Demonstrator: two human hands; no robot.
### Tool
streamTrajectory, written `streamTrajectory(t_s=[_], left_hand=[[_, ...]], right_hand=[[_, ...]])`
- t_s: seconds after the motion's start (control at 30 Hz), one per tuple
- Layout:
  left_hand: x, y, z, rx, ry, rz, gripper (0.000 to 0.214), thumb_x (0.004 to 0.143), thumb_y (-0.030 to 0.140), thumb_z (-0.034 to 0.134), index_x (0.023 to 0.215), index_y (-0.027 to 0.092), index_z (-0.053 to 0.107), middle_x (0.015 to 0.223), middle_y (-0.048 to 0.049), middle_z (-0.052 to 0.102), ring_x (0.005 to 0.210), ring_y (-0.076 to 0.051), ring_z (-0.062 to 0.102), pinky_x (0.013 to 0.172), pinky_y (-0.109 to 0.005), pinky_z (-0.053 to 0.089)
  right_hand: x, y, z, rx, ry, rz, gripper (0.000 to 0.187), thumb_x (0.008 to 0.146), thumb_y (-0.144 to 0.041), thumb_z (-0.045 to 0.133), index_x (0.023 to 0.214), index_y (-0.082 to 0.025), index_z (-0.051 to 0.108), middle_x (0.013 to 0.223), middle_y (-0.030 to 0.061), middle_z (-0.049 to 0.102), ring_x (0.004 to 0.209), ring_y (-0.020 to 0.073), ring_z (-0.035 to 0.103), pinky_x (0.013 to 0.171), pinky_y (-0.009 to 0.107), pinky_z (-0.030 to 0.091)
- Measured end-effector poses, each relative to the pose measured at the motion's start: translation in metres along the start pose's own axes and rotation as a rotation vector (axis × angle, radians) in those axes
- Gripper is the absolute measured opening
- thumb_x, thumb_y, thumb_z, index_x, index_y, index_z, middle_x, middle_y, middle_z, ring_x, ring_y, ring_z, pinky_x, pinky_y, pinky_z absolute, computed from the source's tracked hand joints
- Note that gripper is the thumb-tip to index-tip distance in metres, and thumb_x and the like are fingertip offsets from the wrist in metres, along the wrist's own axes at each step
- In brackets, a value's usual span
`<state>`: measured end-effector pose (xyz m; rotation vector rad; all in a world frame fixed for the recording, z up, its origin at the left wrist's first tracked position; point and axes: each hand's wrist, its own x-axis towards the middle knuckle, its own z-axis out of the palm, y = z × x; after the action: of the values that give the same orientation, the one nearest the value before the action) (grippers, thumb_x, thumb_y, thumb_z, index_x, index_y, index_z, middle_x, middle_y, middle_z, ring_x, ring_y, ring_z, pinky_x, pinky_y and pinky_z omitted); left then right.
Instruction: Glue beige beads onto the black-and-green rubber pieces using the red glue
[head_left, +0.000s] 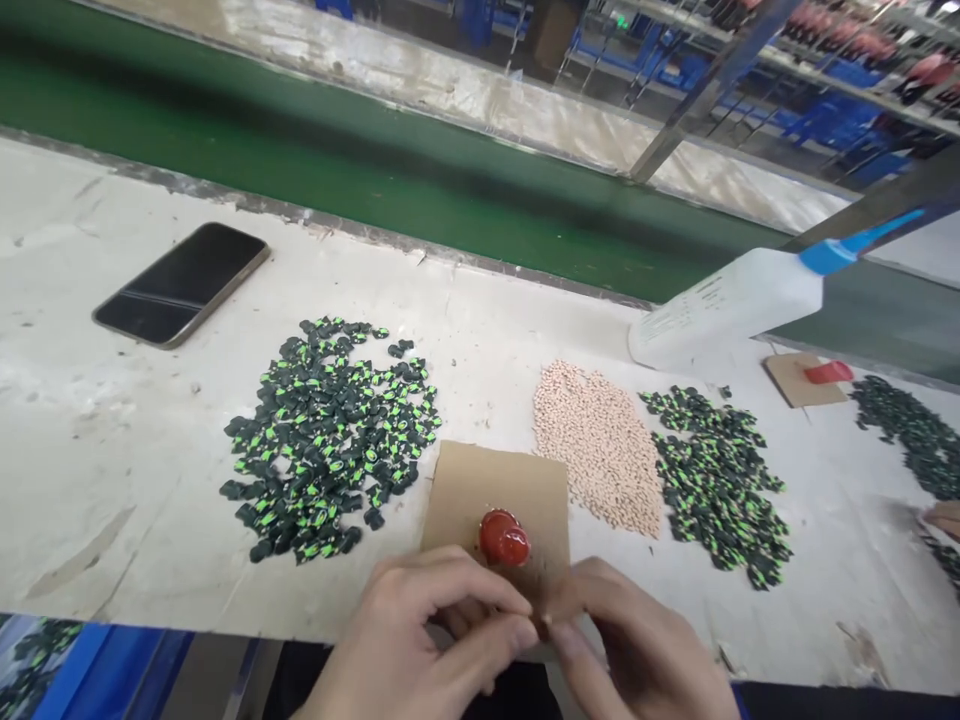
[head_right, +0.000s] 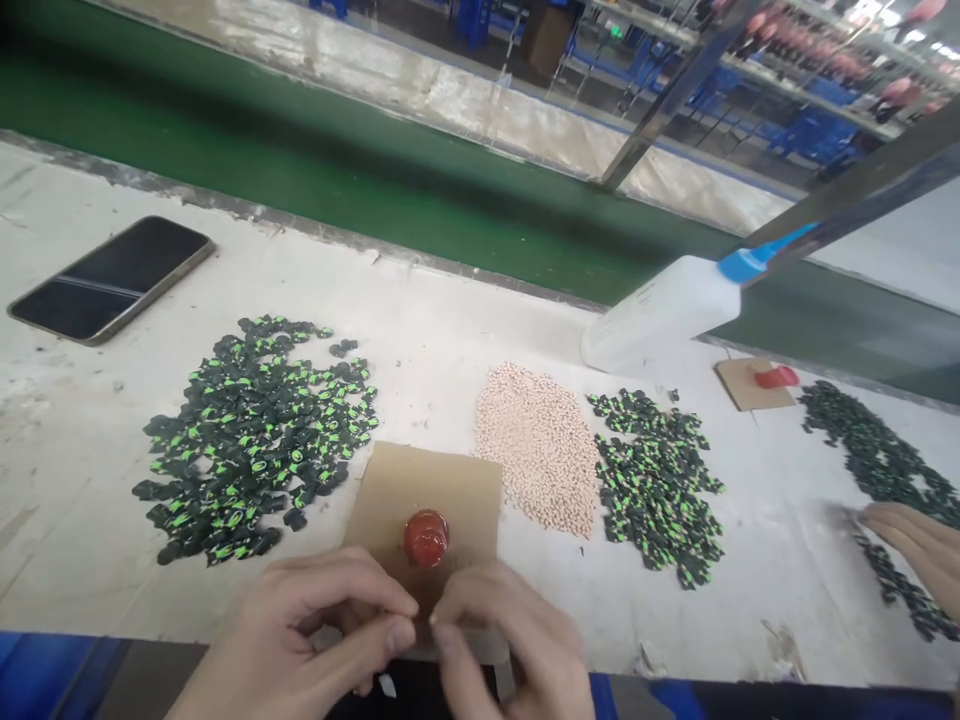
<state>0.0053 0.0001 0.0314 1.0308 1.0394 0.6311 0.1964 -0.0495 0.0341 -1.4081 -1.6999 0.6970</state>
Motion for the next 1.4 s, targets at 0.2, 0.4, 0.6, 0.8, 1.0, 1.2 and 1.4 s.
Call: streamTrajectory(t_s=[0.2,0.4,0.6,0.8,1.0,1.2,1.4], left_hand=[[-0.001,-0.023,-0.012,0.289,0.15,0.326,0.025,0.095,0.017,0.066,0.103,0.033,0.083,0.09,0.0016,0.082,0.072,-0.013,0.076,0.062,-0.014,0.058],[0.0,-0.031,-0.012,0.361,0.202,0.363,0.028,0.093,0.01,0.065,0.103,0.034,0.076,0.09,0.0106,0.083,0.07,-0.006,0.076,0.067,-0.006,0.056],[0.002,-0.031,-0.013,0.37,0.183,0.367,0.027,0.094,0.011,0.065,0.102,0.034,0.076,0.089,0.0117,0.082,0.069,-0.005,0.075,0.068,-0.006,0.056],[-0.003,-0.025,-0.015,0.324,0.181,0.342,0.03,0.094,0.012,0.065,0.103,0.036,0.08,0.099,0.0072,0.082,0.085,-0.009,0.078,0.076,-0.009,0.058],[-0.005,-0.007,-0.005,-0.135,0.042,-0.033,0.017,0.088,0.023,0.078,0.095,0.036,0.084,0.077,0.0069,0.081,0.067,-0.011,0.075,0.063,-0.012,0.06],[0.001,-0.003,0.002,-0.472,-0.158,-0.258,0.002,0.087,0.028,0.084,0.086,0.029,0.086,0.068,0.0055,0.077,0.066,-0.008,0.07,0.069,-0.013,0.058],[-0.003,0.007,0.012,-0.5,-0.057,-0.328,0.007,0.073,0.024,0.092,0.076,0.027,0.086,0.059,0.0066,0.072,0.06,-0.007,0.064,0.064,-0.013,0.052]], right_hand=[[-0.007,0.018,0.015,-0.088,0.086,0.098,0.022,0.096,-0.005,0.061,0.101,-0.024,0.068,0.087,0.0034,0.074,0.076,0.0167,0.072,0.066,0.025,0.06],[-0.006,0.019,0.016,-0.17,0.052,0.037,0.024,0.095,-0.001,0.06,0.102,-0.024,0.066,0.09,0.0021,0.073,0.081,0.0126,0.073,0.073,0.019,0.059],[-0.005,0.015,0.017,-0.179,0.072,0.033,0.025,0.095,-0.001,0.059,0.101,-0.024,0.066,0.087,0.0005,0.073,0.08,0.0112,0.073,0.073,0.017,0.058],[-0.009,0.014,0.014,-0.057,0.114,0.124,0.022,0.095,-0.004,0.062,0.099,-0.024,0.069,0.086,0.0015,0.073,0.078,0.0149,0.071,0.07,0.022,0.059],[-0.011,-0.002,0.002,0.292,0.126,0.367,0.012,0.098,-0.02,0.069,0.093,-0.029,0.074,0.083,0.0002,0.073,0.074,0.0149,0.072,0.067,0.022,0.062],[-0.012,-0.014,-0.002,0.46,0.112,0.416,0.017,0.096,-0.018,0.073,0.096,-0.034,0.079,0.099,-0.0006,0.084,0.08,0.0148,0.081,0.073,0.02,0.067],[-0.012,-0.019,0.008,0.485,0.165,0.386,0.018,0.095,-0.016,0.073,0.096,-0.033,0.081,0.095,-0.0006,0.085,0.086,0.0143,0.081,0.078,0.017,0.066]])
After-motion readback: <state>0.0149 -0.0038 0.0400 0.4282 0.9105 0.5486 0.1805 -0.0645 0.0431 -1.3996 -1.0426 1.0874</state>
